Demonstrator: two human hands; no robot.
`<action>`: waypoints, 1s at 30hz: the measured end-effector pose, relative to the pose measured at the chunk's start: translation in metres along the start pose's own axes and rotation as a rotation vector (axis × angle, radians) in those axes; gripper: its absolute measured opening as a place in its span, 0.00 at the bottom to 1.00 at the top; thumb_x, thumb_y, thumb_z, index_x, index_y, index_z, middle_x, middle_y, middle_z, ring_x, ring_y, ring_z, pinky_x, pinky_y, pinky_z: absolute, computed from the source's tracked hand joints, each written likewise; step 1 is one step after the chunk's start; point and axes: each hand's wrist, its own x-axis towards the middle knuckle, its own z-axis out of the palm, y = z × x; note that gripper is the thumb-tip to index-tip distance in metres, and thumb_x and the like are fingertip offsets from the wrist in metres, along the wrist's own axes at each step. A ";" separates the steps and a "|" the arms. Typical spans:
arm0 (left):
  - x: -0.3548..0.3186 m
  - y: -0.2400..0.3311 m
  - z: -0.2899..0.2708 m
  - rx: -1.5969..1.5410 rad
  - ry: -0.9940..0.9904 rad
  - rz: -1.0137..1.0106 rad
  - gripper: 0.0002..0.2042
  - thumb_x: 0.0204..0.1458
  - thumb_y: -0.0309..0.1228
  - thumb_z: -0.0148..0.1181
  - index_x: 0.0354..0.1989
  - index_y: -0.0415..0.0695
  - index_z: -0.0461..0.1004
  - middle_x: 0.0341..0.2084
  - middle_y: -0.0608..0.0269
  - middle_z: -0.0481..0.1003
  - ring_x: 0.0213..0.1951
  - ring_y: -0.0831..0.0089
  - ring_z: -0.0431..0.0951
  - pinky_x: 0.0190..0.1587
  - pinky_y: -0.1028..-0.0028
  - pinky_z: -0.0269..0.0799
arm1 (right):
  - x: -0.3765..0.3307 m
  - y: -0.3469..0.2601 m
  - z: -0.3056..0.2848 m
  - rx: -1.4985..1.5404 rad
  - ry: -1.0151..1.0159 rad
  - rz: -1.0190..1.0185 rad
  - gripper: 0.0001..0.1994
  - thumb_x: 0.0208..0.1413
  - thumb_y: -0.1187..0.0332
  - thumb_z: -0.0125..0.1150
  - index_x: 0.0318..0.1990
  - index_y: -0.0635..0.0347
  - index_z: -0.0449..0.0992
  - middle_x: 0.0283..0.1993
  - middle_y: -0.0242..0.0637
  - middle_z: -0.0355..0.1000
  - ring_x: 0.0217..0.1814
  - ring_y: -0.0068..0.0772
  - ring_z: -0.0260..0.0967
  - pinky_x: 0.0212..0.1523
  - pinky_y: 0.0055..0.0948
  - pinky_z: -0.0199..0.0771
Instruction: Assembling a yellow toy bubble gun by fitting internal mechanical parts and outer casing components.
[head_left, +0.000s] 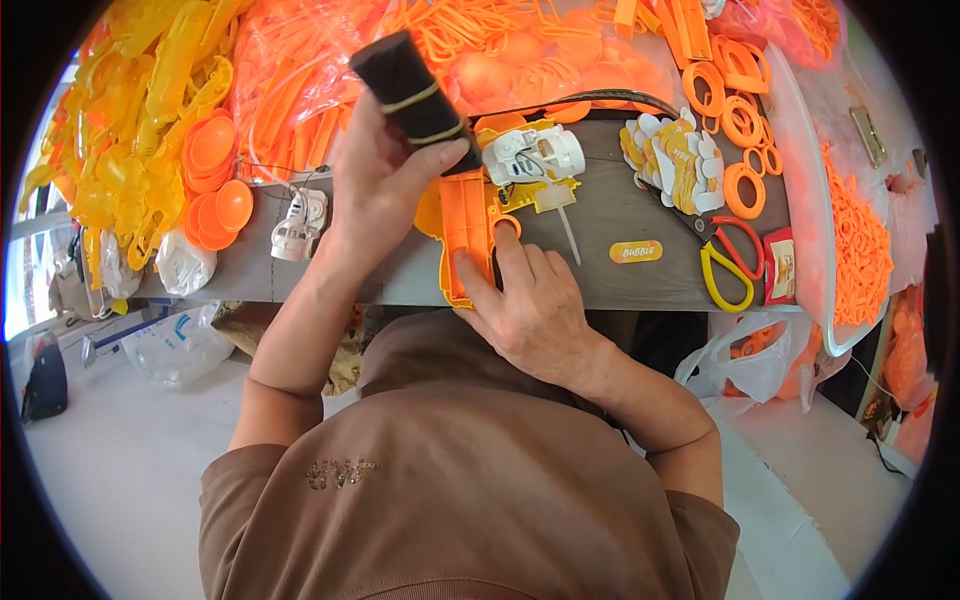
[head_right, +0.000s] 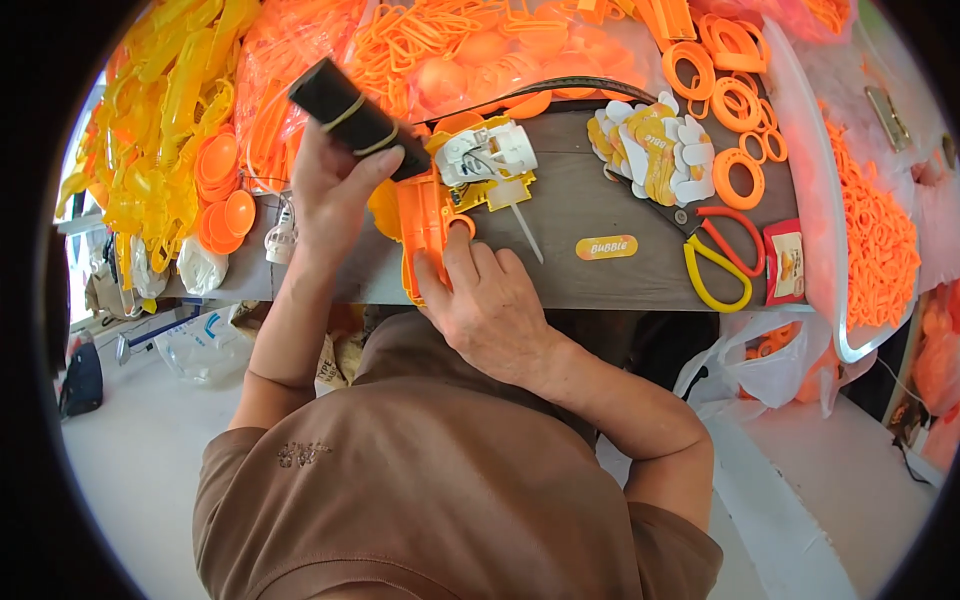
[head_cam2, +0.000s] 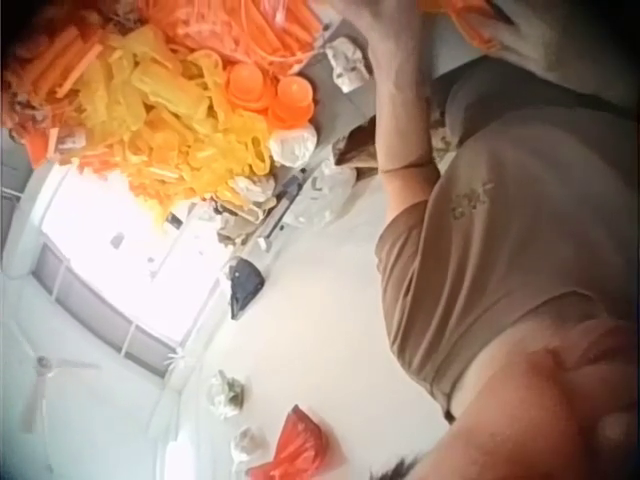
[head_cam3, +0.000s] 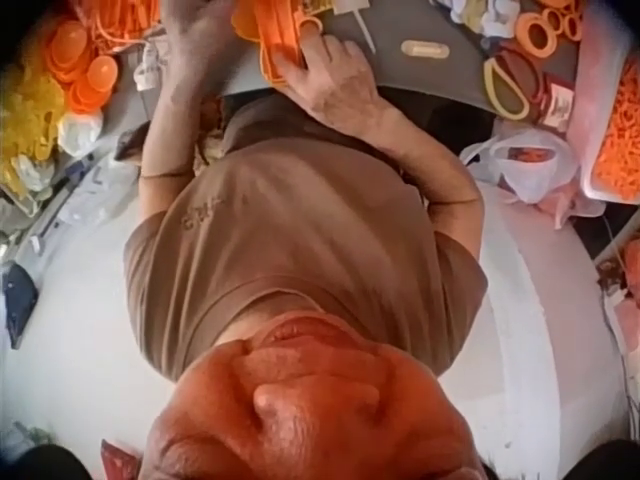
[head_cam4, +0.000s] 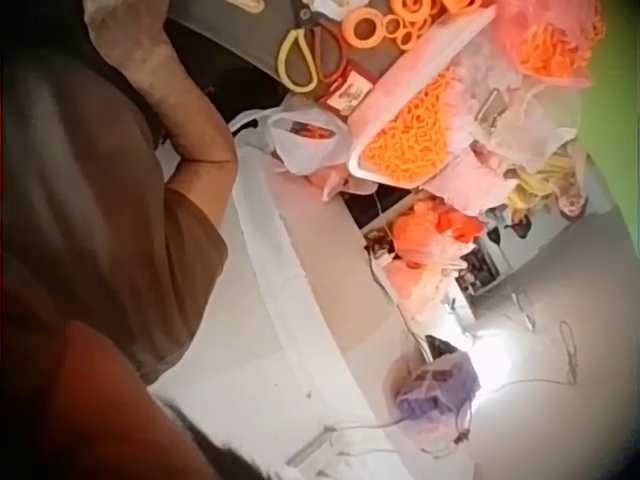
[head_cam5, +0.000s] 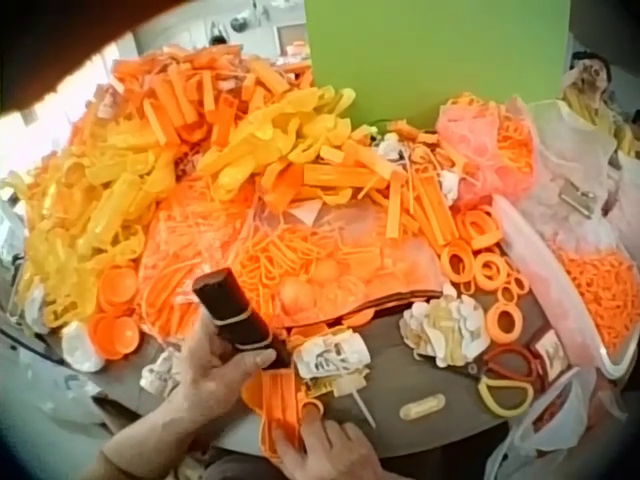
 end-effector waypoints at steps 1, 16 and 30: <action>-0.004 -0.004 -0.001 0.024 -0.004 0.072 0.19 0.49 0.14 0.59 0.48 0.33 0.62 0.39 0.55 0.75 0.42 0.71 0.77 0.46 0.71 0.75 | 0.000 0.001 0.001 0.004 0.011 -0.005 0.24 0.43 0.60 0.67 0.47 0.60 0.73 0.47 0.56 0.64 0.29 0.34 0.61 0.28 0.30 0.59; -0.017 -0.006 -0.002 0.348 0.032 0.180 0.14 0.48 0.17 0.59 0.42 0.32 0.64 0.38 0.46 0.75 0.40 0.62 0.78 0.44 0.67 0.75 | -0.004 0.016 0.014 0.180 0.143 -0.065 0.22 0.48 0.63 0.56 0.50 0.65 0.74 0.44 0.55 0.67 0.27 0.30 0.60 0.27 0.28 0.58; -0.024 0.006 0.004 0.388 0.116 0.114 0.17 0.50 0.23 0.62 0.42 0.35 0.60 0.39 0.45 0.72 0.40 0.56 0.77 0.45 0.61 0.76 | -0.006 0.020 0.018 0.304 0.153 -0.078 0.21 0.47 0.64 0.53 0.48 0.64 0.76 0.43 0.53 0.67 0.27 0.30 0.58 0.30 0.30 0.57</action>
